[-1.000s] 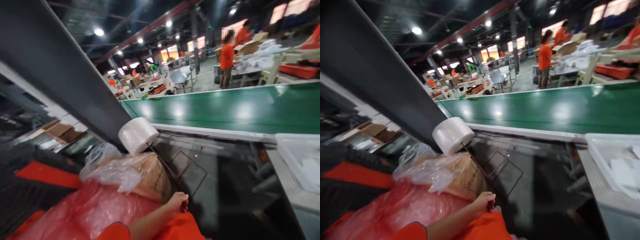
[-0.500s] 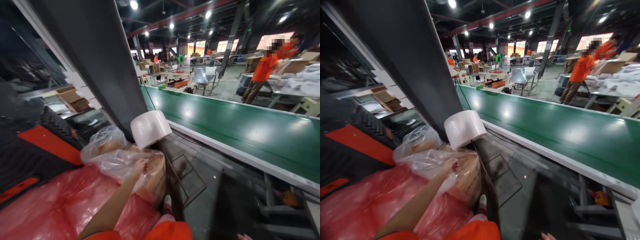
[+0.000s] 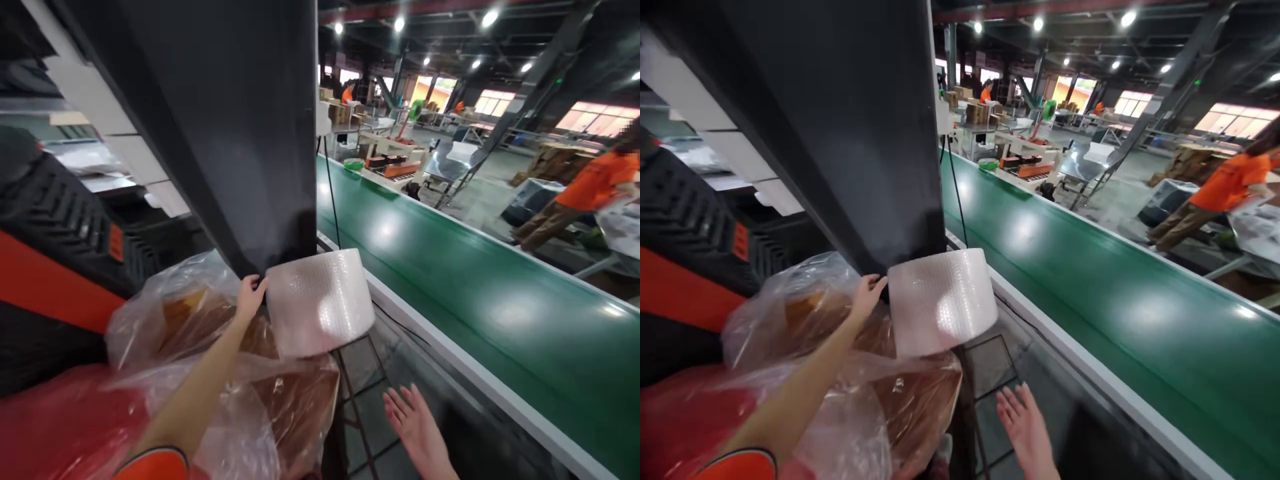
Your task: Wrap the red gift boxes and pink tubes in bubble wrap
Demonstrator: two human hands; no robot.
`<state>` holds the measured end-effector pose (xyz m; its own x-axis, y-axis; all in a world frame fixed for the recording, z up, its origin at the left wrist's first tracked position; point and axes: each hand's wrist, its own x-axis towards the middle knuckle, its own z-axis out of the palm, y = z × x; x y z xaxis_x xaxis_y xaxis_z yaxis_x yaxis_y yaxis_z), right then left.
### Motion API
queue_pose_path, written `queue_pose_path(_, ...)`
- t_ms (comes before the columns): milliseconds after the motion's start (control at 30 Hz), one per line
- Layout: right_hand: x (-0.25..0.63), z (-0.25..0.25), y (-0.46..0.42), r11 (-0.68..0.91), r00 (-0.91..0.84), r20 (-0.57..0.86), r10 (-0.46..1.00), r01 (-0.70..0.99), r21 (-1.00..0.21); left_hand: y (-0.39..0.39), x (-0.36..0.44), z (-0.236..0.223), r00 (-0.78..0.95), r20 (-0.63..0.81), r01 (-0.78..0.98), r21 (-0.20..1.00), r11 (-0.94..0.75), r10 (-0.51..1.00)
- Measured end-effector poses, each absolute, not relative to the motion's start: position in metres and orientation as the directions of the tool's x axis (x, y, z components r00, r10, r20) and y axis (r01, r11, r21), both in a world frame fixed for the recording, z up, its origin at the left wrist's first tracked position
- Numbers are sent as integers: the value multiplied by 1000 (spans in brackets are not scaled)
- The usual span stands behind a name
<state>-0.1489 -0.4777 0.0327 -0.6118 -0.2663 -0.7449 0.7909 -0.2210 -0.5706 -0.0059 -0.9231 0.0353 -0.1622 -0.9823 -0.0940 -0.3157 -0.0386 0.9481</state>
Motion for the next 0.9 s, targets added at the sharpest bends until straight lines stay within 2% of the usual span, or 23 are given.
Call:
queue_pose_path(100, -174, 20, -557, -215, -494, -801, -337, 869, -446, -960, -46, 68, -458, 57, -353, 904, 240, -887)
queue_pose_path(167, -189, 15, -596, -204, -458, -816, -352, 889, -411, -972, -75, 89, -680, 20, -353, 868, 351, -733)
queue_pose_path(233, -201, 13, -624, -187, -459, -805, -377, 888, -419, -978, -100, 105, -818, -121, -355, 875, 329, -562)
queue_pose_path(333, -210, 11, -650, -215, -511, -749, -422, 859, -464, -979, -122, 113, -886, -310, -381, 910, 161, -344)
queue_pose_path(400, -211, 7, -658, -242, -533, -748, -396, 846, -475, -977, -127, 112, -886, -376, -402, 914, 46, -272)
queue_pose_path(467, -208, 0, -661, -231, -528, -766, -367, 849, -475, -974, -128, 113, -884, -391, -406, 914, 9, -256)
queue_pose_path(533, -205, -7, -659, -213, -522, -774, -357, 853, -477, -969, -126, 120, -892, -361, -392, 917, 70, -272)
queue_pose_path(700, -206, -11, -649, -260, -611, -692, -383, 791, -554, -942, -96, 172, -949, -162, -260, 889, 378, -272)
queue_pose_path(800, -213, 0, -646, -316, -717, -598, -358, 696, -645, -909, -61, 209, -968, -25, -156, 839, 521, -249)
queue_pose_path(900, -220, 19, -649, -307, -824, -467, -320, 557, -772, -870, -31, 238, -958, 146, -27, 812, 583, -248)
